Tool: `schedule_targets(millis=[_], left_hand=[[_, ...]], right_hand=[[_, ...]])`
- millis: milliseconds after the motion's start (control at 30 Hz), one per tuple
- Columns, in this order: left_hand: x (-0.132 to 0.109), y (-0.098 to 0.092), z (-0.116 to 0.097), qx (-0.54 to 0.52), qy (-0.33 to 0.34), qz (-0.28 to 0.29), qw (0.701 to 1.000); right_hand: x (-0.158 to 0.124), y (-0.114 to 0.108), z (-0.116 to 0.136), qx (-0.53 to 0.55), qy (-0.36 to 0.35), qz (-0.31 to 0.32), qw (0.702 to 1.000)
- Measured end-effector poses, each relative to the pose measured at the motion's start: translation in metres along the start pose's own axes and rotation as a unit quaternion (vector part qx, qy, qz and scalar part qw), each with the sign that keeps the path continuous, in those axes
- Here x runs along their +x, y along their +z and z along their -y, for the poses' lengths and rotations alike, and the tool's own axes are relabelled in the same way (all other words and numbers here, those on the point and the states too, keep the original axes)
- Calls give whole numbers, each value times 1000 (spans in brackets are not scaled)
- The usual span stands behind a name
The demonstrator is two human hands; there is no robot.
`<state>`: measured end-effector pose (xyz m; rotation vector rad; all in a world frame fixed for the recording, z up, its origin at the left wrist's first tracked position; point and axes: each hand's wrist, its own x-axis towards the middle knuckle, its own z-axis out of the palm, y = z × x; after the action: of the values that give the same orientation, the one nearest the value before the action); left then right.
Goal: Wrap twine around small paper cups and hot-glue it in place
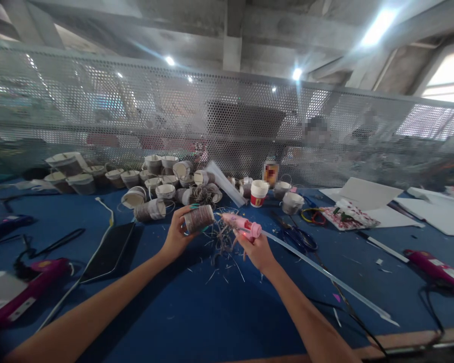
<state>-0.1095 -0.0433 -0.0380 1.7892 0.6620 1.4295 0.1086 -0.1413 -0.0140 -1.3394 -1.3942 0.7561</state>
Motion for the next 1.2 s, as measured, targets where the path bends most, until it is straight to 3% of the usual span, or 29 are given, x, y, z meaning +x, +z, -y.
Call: schedule_targets(millis=[100,167,233,300,433,500,600,667,767,867,1000,1200], left_hand=[[0,-1,1,18,1,-2,1000],[0,-1,2,13,-4,3,1000],[0,-1,4,-12,-26,18,999],[0,0,4,-51,-58,34,996],[0,0,0,-116,-89,56,988],[0,1,-3,-126,-104,55,985],[0,1,-8,-132,-136,37,981],[-1,1,-11,-139,-148,22,979],[-1,2,-12,-146,-157,8,977],[-1,3,-10,-137,-151,-2,979],[-1,3,-5,-130,-137,-15,982],[0,2,-5,-121,-145,-15,982]], right_hand=[[6,-16,0,-116,-67,-59,989],[12,-31,-3,-262,-124,-83,953],[18,-45,-11,-384,-133,-67,911],[23,-53,-22,-442,-125,-36,888],[28,-54,-38,-451,-115,-2,885],[26,-48,-35,-466,-114,-42,876],[18,-32,-18,-465,-149,-149,860],[11,-17,-4,-403,-195,-159,880],[2,10,10,-247,-181,-46,951],[2,32,12,-91,-59,83,991],[15,36,15,48,60,235,969],[44,9,52,-60,24,305,950]])
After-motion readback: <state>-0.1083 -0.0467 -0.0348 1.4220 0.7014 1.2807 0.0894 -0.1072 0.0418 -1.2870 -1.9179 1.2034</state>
